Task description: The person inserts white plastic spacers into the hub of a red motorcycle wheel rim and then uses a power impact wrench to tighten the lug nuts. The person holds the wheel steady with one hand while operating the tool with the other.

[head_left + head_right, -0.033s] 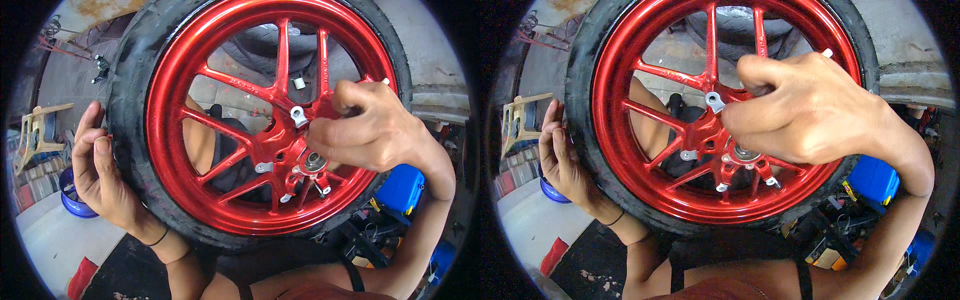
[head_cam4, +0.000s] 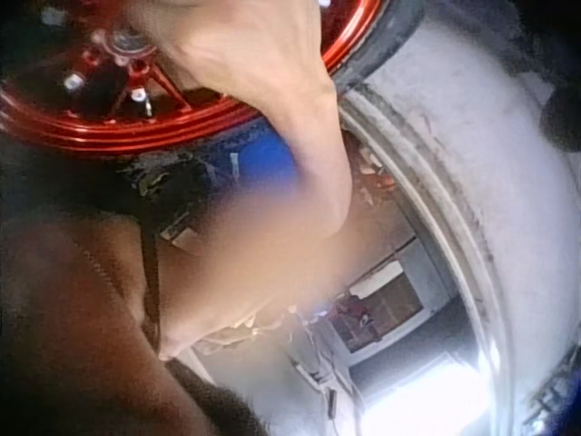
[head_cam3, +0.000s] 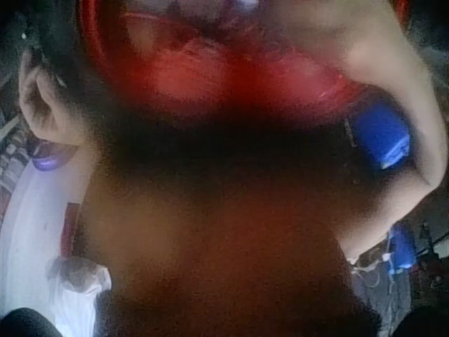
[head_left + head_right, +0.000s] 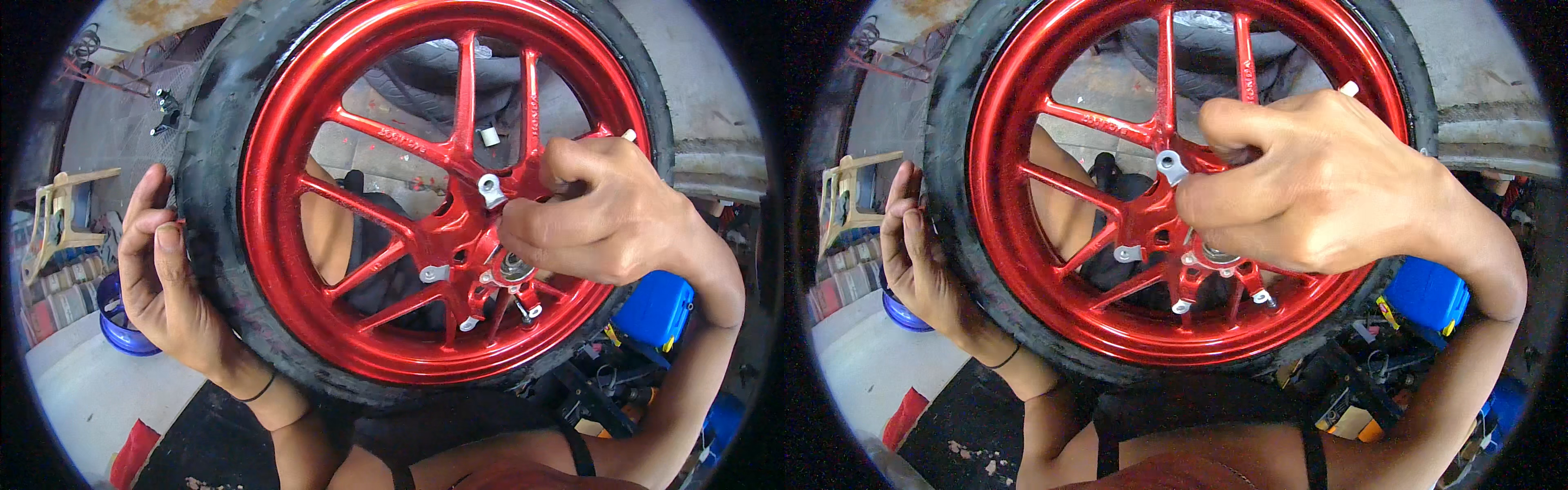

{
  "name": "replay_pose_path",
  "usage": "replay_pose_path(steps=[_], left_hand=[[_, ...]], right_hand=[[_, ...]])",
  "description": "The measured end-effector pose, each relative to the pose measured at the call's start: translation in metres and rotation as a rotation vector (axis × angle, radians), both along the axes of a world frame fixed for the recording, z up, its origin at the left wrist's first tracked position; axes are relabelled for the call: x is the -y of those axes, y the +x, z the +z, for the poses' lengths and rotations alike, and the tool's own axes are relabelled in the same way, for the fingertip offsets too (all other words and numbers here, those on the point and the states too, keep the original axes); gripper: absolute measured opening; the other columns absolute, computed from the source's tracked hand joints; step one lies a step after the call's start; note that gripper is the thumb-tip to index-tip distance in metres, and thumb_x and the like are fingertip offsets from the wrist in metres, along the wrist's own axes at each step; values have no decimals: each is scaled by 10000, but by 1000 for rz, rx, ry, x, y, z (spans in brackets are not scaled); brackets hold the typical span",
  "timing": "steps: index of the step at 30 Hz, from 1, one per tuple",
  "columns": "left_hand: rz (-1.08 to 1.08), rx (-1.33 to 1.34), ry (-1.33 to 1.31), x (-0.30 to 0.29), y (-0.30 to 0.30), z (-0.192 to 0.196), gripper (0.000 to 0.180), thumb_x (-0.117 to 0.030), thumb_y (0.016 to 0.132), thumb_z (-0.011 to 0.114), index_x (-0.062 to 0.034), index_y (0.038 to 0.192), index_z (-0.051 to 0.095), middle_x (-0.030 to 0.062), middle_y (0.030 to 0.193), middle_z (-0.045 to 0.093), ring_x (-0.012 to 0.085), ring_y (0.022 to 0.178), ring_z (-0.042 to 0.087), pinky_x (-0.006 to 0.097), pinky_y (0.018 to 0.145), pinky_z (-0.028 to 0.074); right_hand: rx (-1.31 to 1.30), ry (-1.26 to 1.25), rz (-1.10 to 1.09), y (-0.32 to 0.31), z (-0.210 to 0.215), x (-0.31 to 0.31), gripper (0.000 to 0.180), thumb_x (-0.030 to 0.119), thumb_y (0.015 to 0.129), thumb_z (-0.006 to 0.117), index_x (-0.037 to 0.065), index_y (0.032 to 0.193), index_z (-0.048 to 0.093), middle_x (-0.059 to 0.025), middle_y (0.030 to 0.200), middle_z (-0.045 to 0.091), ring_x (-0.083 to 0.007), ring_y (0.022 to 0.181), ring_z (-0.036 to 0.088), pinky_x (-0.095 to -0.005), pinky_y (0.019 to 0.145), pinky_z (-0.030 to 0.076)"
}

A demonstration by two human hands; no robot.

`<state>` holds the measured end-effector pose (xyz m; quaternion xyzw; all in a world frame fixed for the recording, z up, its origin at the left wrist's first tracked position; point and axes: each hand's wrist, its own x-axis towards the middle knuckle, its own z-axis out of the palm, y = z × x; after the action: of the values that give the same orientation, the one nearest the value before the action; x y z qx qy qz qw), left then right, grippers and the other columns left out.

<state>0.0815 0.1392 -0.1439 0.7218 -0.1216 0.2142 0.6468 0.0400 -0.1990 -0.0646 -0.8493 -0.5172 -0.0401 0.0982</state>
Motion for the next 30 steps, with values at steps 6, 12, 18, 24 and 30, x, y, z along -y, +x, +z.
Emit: replay_pose_path(steps=[6,12,18,24,30], left_hand=[[31,-1,-21,2,-2,-2,106,-48,949,578,27,1015,616,263,1259,596,288,1206,559,384,1057,381],[-30,97,98,13,-15,16,89,44,879,616,42,968,612,176,1007,652,202,886,596,305,789,478],[-588,165,705,68,-28,46,295,-62,737,749,-5,1016,669,74,851,652,211,724,590,311,687,458],[-537,340,820,109,-36,31,284,-170,739,762,-56,988,686,38,814,591,215,689,548,346,615,401],[-621,344,744,109,-37,30,170,-118,754,752,-61,896,676,41,814,619,213,685,545,340,597,392]], right_hand=[[26,56,52,6,-5,-6,256,149,534,722,59,773,698,26,851,621,-173,687,513,-268,443,418],[147,94,79,3,3,-9,293,198,538,746,58,791,702,15,833,625,-188,687,525,-271,476,433],[60,21,-37,10,24,1,395,282,540,736,50,859,712,-41,831,630,-207,692,535,-308,498,436],[13,-15,-127,3,24,7,413,243,528,691,35,885,709,-51,805,598,-214,705,555,-323,499,436],[25,-4,-132,1,19,14,370,219,565,662,27,878,706,-47,772,573,-220,705,556,-321,514,449]])
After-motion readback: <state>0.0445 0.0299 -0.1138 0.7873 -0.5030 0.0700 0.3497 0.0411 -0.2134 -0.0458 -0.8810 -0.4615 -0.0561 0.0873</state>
